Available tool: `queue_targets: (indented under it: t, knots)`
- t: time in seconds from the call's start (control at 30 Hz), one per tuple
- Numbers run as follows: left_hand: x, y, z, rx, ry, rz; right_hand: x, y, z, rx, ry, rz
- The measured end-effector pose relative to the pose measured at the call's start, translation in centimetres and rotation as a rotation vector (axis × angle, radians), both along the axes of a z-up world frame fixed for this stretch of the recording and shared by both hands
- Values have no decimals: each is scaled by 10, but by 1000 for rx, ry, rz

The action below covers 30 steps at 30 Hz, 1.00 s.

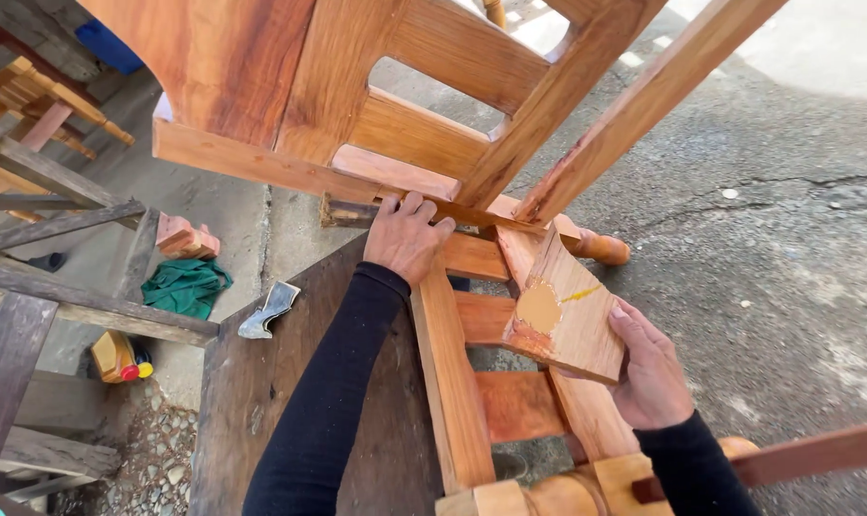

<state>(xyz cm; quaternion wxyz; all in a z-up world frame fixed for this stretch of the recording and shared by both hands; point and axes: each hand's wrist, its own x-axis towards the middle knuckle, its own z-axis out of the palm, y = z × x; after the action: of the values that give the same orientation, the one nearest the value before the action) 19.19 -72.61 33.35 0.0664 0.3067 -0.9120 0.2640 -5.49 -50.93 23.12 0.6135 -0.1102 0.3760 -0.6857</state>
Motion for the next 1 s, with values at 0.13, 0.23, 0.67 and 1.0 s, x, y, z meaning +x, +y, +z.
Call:
queue_targets:
  t: [0.13,0.23,0.67,1.0]
  knots:
    - [-19,-18,-6,-118,-120,-29,6,-13,-7,-67,-49,-29]
    - [-28,-29,-15,-147,-219,-27,13,-11,-4,-52,-28,-23]
    - [-44,-64,-46,-102,-369,-35,33,-6,-23,117,-137,-123]
    - [-54,-73,-57,-42,-412,34,30,-7,-19,208,-119,-131]
